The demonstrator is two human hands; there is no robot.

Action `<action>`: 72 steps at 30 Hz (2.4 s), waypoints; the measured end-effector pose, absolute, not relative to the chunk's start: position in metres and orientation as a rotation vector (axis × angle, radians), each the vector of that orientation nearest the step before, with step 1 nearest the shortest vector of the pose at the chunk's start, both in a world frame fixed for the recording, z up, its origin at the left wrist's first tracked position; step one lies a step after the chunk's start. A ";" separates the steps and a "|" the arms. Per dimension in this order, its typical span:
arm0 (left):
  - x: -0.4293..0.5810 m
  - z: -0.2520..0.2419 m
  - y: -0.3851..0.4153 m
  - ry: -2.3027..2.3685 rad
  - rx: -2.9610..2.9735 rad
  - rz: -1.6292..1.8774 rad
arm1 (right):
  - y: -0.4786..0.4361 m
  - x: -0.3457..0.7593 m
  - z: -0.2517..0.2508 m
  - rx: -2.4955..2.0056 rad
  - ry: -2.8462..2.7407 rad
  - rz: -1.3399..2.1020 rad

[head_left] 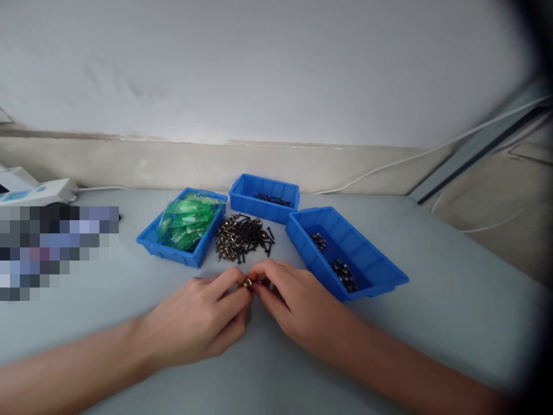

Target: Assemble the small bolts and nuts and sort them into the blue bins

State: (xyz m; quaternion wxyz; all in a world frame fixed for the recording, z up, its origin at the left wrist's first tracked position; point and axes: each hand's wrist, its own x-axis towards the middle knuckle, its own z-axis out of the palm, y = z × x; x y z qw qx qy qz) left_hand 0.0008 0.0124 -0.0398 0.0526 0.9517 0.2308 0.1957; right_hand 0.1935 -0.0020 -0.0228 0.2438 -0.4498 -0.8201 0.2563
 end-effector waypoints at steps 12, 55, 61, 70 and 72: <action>0.004 -0.039 0.015 0.690 2.869 0.544 | -0.001 0.192 -0.027 -1.267 -2.361 0.604; 0.005 -0.038 0.014 0.665 2.980 0.519 | -0.004 0.194 -0.023 -1.306 -2.417 0.208; 0.006 -0.037 0.014 0.642 2.974 0.540 | -0.003 0.194 -0.022 -1.264 -2.425 0.191; 0.005 -0.037 0.014 0.614 3.005 0.542 | -0.003 0.194 -0.029 -1.228 -2.500 0.176; 0.006 -0.038 0.015 0.619 3.003 0.551 | -0.003 0.194 -0.028 -1.224 -2.501 0.190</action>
